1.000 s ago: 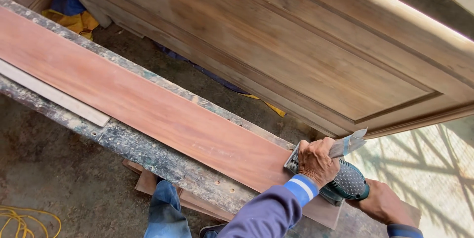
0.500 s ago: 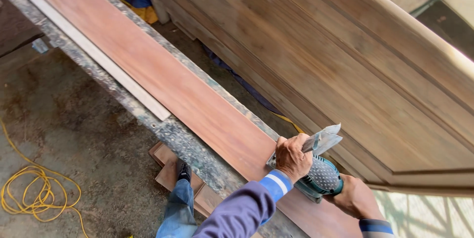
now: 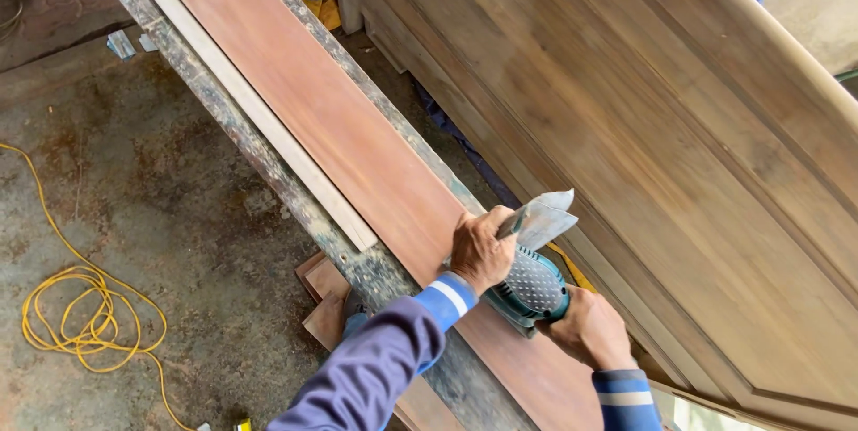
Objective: Sanding a long piece of wood using an electric orbital sander.
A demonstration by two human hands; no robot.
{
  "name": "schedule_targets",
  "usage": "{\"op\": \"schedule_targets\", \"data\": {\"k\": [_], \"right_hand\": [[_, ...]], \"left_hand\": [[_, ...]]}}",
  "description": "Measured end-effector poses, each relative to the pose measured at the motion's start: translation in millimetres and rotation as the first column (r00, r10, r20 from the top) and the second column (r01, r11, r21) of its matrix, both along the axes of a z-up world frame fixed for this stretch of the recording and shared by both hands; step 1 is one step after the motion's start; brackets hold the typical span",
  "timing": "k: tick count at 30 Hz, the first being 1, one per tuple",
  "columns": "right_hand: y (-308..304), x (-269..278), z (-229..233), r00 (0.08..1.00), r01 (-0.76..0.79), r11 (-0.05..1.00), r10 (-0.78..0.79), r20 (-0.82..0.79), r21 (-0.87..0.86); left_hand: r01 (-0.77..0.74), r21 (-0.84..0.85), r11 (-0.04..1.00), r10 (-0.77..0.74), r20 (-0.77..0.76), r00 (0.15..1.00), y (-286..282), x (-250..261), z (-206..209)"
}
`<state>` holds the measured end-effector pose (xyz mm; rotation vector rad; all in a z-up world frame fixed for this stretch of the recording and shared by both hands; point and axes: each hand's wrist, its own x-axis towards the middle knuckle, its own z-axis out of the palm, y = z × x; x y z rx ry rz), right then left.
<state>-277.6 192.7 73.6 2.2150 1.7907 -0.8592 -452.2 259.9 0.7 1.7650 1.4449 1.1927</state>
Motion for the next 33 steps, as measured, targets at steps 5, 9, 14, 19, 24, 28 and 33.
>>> {"op": "schedule_targets", "data": {"k": [5,9,14,19,24,28,33], "right_hand": [[49,-74,20,0.999,0.013,1.0,-0.012,-0.037,0.023],[78,-114,6,0.999,-0.007,0.997,0.011,-0.05,0.072],[86,-144,13,0.994,-0.049,0.988,0.063,-0.089,0.149],[56,-134,21,0.993,-0.072,0.995,0.078,-0.085,0.073],[-14,-64,-8,0.998,-0.053,0.997,0.054,-0.017,0.06],[-69,-26,-11,0.999,0.032,0.999,-0.031,-0.033,0.022],[-131,53,-51,0.997,0.067,0.997,-0.067,-0.031,0.026]], "left_hand": [[0.027,-0.012,1.0,-0.027,-0.027,0.999,52,-70,1],[0.049,-0.134,0.99,-0.067,-0.133,0.989,87,-119,0],[-0.025,0.12,0.992,0.032,-0.061,0.998,90,-150,9],[0.05,0.299,0.953,0.026,-0.244,0.969,57,-134,3],[0.047,-0.043,0.998,-0.046,0.022,0.999,-2,-68,7],[0.096,-0.014,0.995,-0.095,0.039,0.995,-57,-23,13],[0.104,-0.025,0.994,-0.104,0.026,0.994,-114,29,9]]}}
